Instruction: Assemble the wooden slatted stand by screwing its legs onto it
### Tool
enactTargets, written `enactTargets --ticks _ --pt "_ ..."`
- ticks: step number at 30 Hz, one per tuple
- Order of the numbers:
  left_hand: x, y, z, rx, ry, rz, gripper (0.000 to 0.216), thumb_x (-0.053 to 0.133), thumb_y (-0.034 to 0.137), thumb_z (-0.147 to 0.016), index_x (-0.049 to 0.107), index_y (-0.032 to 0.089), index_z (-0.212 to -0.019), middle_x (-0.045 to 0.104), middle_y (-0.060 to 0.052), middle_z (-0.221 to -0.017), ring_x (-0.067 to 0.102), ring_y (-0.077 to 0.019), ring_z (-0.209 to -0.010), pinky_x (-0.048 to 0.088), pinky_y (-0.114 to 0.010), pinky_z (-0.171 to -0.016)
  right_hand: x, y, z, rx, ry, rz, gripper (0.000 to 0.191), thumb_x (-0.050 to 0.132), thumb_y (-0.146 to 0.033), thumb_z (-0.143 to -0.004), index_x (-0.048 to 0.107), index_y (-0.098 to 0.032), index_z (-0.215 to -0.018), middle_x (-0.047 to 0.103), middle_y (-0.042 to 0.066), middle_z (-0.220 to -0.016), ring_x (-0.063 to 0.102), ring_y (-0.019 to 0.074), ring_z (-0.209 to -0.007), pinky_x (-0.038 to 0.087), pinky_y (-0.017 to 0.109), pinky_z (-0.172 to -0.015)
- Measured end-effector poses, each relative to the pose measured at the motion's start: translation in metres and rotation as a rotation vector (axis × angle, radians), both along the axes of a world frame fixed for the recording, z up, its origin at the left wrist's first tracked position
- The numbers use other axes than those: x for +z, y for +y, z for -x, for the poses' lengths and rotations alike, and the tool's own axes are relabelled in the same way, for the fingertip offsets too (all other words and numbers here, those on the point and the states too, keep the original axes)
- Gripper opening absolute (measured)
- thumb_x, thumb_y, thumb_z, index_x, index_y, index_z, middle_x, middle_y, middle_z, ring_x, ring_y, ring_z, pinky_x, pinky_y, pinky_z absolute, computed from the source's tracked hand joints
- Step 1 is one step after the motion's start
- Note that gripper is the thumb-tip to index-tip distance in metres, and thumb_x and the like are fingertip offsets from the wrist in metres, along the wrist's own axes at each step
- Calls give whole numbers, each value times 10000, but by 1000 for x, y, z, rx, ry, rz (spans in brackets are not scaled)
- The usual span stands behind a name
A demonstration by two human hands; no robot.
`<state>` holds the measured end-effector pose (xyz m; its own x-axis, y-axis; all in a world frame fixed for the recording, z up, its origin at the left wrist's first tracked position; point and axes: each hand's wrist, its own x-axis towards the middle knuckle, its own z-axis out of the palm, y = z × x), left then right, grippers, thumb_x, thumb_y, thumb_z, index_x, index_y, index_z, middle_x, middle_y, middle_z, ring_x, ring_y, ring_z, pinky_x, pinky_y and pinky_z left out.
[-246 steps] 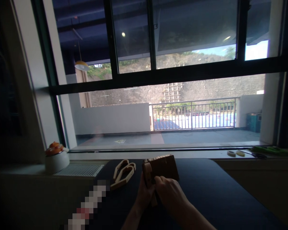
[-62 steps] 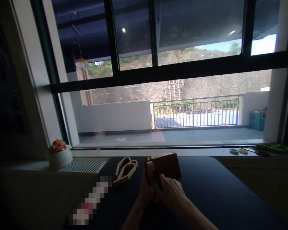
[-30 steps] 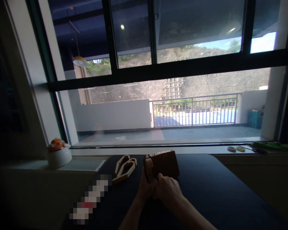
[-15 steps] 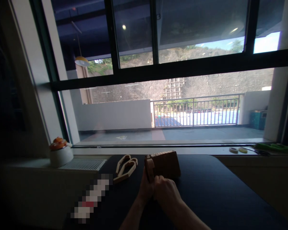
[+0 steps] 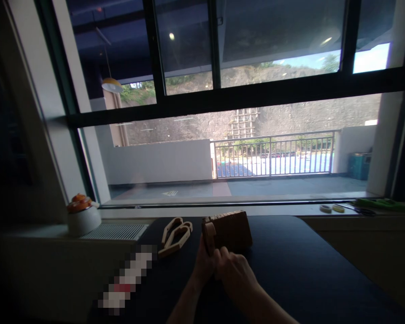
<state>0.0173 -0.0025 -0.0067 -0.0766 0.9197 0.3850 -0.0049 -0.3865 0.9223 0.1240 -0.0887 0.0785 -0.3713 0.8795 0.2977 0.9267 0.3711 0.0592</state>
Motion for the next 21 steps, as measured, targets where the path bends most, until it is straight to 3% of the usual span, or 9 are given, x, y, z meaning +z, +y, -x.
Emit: enactTargets --ticks 4,7,12,16,21 --pt "1 0 0 11 -14 11 780 640 147 -598 386 125 -1336 581 -129 -1234 515 -277 -1163 408 -317 -980 1 5 7 -57 87 12 134 445 -119 -899 567 -153 -855 664 65 -749 664 206 -681 364 255 -524" --pt "0 1 0 10 -22 6 740 615 141 -618 401 125 -1326 586 -131 -1226 524 -271 -1153 406 -319 -983 8 9 6 -134 189 18 194 406 -224 -940 558 -157 -840 673 71 -708 676 218 -701 359 254 -529" --pt "4 -3 1 -32 -18 28 767 631 186 -625 375 102 -1343 590 -142 -1210 549 -275 -1112 428 -333 -961 18 3 3 -47 105 6 69 529 -195 -860 553 -180 -923 671 41 -786 664 202 -685 334 245 -511" --pt "6 -4 2 26 -31 39 744 676 224 -608 427 85 -1295 561 -169 -1247 498 -303 -1171 363 -374 -1032 14 -2 8 67 -58 -72 163 534 -22 -792 555 -176 -840 639 52 -853 642 186 -725 368 240 -542" --pt "12 -7 2 -13 -22 35 665 680 247 -648 446 96 -1252 607 -144 -1160 562 -267 -1072 420 -333 -956 12 8 0 -92 115 -44 120 446 -107 -897 542 -164 -853 664 54 -772 659 183 -701 357 242 -535"
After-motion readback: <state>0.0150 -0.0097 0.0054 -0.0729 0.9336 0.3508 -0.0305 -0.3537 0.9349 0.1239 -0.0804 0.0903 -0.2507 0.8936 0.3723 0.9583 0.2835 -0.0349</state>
